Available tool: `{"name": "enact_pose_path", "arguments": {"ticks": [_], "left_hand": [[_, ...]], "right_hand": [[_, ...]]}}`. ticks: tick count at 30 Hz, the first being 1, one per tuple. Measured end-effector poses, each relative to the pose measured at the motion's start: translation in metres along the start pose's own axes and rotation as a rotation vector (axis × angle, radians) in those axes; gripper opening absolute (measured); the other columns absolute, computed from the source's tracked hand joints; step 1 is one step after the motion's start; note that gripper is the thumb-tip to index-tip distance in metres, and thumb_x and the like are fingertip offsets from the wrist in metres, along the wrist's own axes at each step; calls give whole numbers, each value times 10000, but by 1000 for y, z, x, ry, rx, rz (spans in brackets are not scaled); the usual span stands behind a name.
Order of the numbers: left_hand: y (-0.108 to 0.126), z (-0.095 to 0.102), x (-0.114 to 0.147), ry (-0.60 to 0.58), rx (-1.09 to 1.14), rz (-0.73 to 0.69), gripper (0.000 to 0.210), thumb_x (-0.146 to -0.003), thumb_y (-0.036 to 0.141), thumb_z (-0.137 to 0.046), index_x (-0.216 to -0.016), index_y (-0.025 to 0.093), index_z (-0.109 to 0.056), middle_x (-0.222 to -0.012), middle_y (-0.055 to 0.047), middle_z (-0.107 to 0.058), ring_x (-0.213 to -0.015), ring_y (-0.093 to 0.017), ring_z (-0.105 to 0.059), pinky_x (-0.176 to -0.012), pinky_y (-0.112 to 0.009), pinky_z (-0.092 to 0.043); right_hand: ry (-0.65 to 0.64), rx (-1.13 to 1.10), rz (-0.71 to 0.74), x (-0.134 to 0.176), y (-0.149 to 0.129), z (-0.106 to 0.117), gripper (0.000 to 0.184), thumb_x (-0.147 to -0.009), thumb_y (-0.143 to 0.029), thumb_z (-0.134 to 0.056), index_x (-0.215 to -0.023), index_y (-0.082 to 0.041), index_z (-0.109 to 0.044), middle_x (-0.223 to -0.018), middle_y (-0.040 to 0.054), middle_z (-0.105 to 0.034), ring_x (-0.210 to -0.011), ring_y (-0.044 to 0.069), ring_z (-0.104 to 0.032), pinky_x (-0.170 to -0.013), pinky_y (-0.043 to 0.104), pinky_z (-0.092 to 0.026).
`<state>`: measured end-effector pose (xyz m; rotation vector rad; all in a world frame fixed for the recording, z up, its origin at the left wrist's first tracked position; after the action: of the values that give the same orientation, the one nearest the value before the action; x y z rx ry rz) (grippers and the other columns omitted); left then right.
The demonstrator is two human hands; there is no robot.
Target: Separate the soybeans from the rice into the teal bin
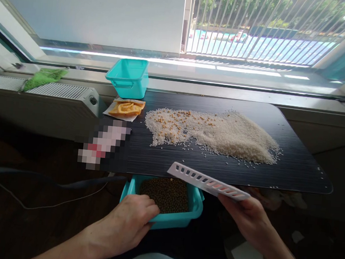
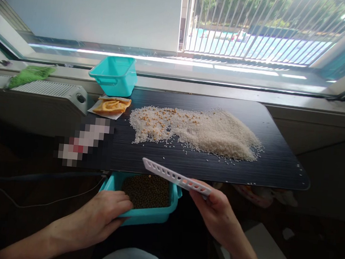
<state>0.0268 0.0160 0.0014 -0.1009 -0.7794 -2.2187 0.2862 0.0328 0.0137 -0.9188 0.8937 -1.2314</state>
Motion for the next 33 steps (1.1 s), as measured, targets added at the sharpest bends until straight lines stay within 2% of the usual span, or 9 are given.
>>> {"name": "enact_pose_path", "arguments": {"ticks": [2, 4, 7, 10, 12, 15, 23, 27, 33], "left_hand": [[0, 1, 0, 9, 9, -1, 109, -814, 84, -538, -815, 191, -561, -866, -39, -647, -824, -214, -601, -730, -312, -456], [1, 1, 0, 15, 26, -1, 105, -827, 91, -537, -826, 190, -570, -876, -43, -653, -838, -218, -611, -739, -316, -464], [1, -1, 0, 11, 44, 11, 100, -833, 94, -534, -820, 184, -575, -872, -49, -659, -846, -224, -619, -747, -325, -471], [-1, -2, 1, 22, 59, 34, 102, -834, 94, -531, -840, 182, -584, -893, -52, -667, -858, -232, -623, -757, -337, -472], [-3, -3, 1, 28, 62, 53, 102, -846, 101, -520, -839, 181, -584, -886, -52, -664, -847, -230, -620, -751, -336, -468], [-4, -3, 2, 20, 45, 58, 110, -844, 92, -506, -808, 178, -565, -847, -46, -645, -815, -222, -606, -727, -327, -455], [0, 3, -3, 2, 50, 25, 137, -823, 61, -490, -769, 181, -527, -812, -33, -618, -773, -195, -579, -685, -297, -414], [-1, 3, -5, -7, 44, 38, 144, -831, 61, -481, -771, 183, -525, -812, -33, -619, -768, -192, -572, -685, -296, -407], [1, 4, -6, -20, 20, 28, 145, -833, 57, -483, -775, 183, -526, -810, -31, -618, -759, -190, -563, -675, -297, -395]], "right_hand": [[-71, -21, 13, 1, -7, -12, 250, -891, -351, -605, -1059, -247, -758, -1028, 50, -765, -928, 235, -724, -848, 333, -591], [-95, -32, 84, -2, -17, -28, 251, -914, -260, -566, -1097, -268, -738, -1085, 38, -750, -980, 211, -708, -881, 314, -572], [-92, -39, 295, -15, -30, -58, 375, -898, -118, -517, -1177, -298, -692, -1189, 36, -708, -1092, 192, -661, -947, 325, -537], [-72, -14, 413, -29, -31, -87, 481, -883, -50, -442, -1248, -285, -649, -1229, 66, -683, -1123, 183, -642, -957, 343, -533], [-19, 26, 434, -35, -26, -95, 509, -875, -37, -429, -1270, -283, -633, -1237, 69, -677, -1141, 184, -631, -972, 358, -525], [103, 83, 397, -35, -16, -85, 515, -878, -46, -438, -1288, -299, -621, -1257, 60, -668, -1152, 191, -626, -990, 379, -517], [281, 182, 215, -22, 11, -25, 387, -904, -156, -508, -1219, -308, -672, -1244, 28, -680, -1129, 214, -643, -1025, 397, -493], [345, 230, 145, -32, 12, 0, 304, -909, -239, -534, -1157, -282, -706, -1203, 26, -703, -1100, 231, -658, -1029, 404, -484], [433, 220, 96, -44, 3, 26, 267, -879, -299, -583, -1094, -247, -732, -1073, 32, -752, -1005, 256, -697, -921, 392, -546]]}}
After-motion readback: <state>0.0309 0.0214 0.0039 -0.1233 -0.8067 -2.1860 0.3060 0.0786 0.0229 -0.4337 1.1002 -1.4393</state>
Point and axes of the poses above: each hand's wrist, its own x-axis away from the middle knuckle, its own z-axis out of the back of the hand, y = z × x, the point moved 5 cm from there along -x, towards the middle knuckle
